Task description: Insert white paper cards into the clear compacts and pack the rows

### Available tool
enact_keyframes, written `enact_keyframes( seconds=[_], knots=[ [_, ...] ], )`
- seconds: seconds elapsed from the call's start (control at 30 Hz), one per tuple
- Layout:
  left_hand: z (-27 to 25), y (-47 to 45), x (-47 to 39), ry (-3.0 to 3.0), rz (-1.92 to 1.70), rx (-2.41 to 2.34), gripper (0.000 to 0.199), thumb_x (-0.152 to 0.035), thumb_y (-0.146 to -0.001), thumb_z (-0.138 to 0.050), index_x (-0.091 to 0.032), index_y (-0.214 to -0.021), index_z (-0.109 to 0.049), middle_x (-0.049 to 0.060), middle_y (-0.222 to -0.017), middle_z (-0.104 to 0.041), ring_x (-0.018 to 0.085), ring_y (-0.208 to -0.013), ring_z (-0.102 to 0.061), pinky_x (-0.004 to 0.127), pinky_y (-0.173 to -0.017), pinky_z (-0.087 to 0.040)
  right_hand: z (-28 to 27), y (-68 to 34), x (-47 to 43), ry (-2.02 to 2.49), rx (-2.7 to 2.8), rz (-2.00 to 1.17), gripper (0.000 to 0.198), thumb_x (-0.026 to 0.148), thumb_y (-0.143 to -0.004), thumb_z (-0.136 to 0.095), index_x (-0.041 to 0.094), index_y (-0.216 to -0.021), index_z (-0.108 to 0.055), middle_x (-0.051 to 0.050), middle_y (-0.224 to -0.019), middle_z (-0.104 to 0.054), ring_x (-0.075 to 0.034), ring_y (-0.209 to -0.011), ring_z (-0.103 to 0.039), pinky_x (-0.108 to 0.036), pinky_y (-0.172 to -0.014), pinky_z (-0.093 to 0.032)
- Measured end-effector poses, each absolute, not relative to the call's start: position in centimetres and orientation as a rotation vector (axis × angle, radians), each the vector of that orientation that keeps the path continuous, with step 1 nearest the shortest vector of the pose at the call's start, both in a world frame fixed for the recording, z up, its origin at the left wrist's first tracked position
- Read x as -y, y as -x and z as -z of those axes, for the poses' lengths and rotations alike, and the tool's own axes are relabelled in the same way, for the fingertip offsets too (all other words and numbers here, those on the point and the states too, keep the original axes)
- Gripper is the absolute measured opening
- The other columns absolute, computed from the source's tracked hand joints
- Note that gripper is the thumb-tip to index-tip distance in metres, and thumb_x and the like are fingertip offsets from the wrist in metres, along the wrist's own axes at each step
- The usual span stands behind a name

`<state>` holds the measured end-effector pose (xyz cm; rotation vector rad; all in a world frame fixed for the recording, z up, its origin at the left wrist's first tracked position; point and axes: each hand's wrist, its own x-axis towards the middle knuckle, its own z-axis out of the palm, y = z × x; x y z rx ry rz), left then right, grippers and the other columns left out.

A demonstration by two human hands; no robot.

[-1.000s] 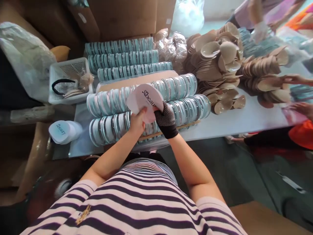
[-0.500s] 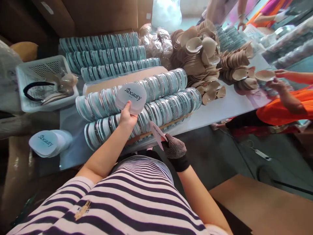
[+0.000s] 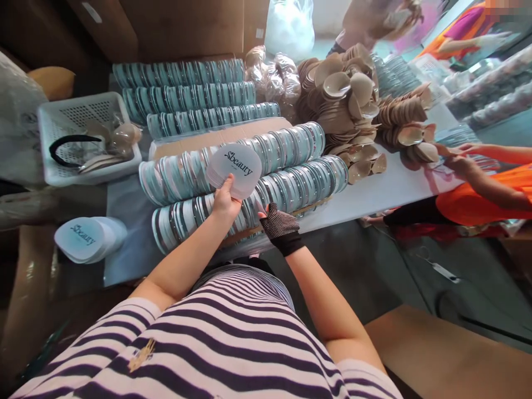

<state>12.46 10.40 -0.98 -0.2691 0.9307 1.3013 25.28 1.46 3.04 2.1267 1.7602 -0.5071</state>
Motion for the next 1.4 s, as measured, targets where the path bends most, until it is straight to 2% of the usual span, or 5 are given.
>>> enact_keyframes(
  seconds=[0.73, 1.07, 1.17, 1.23, 1.4],
  knots=[
    [1.5, -12.0, -10.3, 0.24, -1.264, -0.894, 0.044, -0.015, -0.087, -0.068, -0.022, -0.13, -0.062, 0.009, -0.126, -0.07, 0.023, -0.118, -0.066, 0.042, -0.104, -0.052, 0.4, -24.9, -1.2, -2.182, -1.886, 0.496, 0.039, 0.033, -0.101, -0.033, 0.016, -0.109, -0.067, -0.014, -0.094, -0.075, -0.021, -0.081, -0.069, -0.026, -0.064, -0.036],
    [1.6, -12.4, -10.2, 0.167, -1.303, -0.904, 0.047, -0.017, -0.083, -0.074, -0.024, -0.128, -0.063, 0.008, -0.127, -0.07, 0.023, -0.12, -0.065, 0.041, -0.104, -0.051, -0.7, -26.6, -2.3, -2.183, -1.556, 1.878, 0.037, 0.042, -0.092, -0.042, 0.016, -0.11, -0.062, 0.001, -0.059, -0.062, -0.014, -0.044, -0.053, -0.024, -0.045, -0.043],
    [1.6, -12.8, -10.1, 0.13, -1.3, -0.944, 0.045, -0.015, -0.083, -0.073, -0.026, -0.126, -0.065, 0.005, -0.123, -0.072, 0.021, -0.119, -0.066, 0.038, -0.102, -0.053, -2.0, -28.2, -5.5, -2.482, -1.787, 1.432, 0.039, 0.048, -0.091, -0.048, 0.015, -0.1, -0.067, -0.005, -0.067, -0.068, -0.018, -0.056, -0.063, -0.027, -0.053, -0.049],
    [1.3, -13.0, -9.8, 0.096, -1.303, -0.954, 0.042, -0.013, -0.083, -0.072, -0.024, -0.123, -0.066, 0.004, -0.117, -0.075, 0.02, -0.115, -0.067, 0.035, -0.1, -0.054, -2.9, -28.7, -7.7, -2.685, -2.071, 0.998, 0.043, 0.047, -0.094, -0.044, 0.015, -0.114, -0.066, -0.011, -0.095, -0.074, -0.021, -0.083, -0.07, -0.032, -0.072, -0.056],
    [0.0, -12.8, -8.4, 0.029, -1.297, -1.029, 0.031, -0.015, -0.073, -0.079, -0.018, -0.103, -0.073, 0.005, -0.098, -0.078, 0.02, -0.1, -0.072, 0.034, -0.095, -0.055, -4.4, -25.7, -8.5, -2.384, -2.602, 0.472, 0.055, 0.049, -0.096, -0.045, 0.018, -0.14, -0.053, -0.016, -0.145, -0.053, -0.028, -0.137, -0.047, -0.047, -0.11, -0.042]
  ],
)
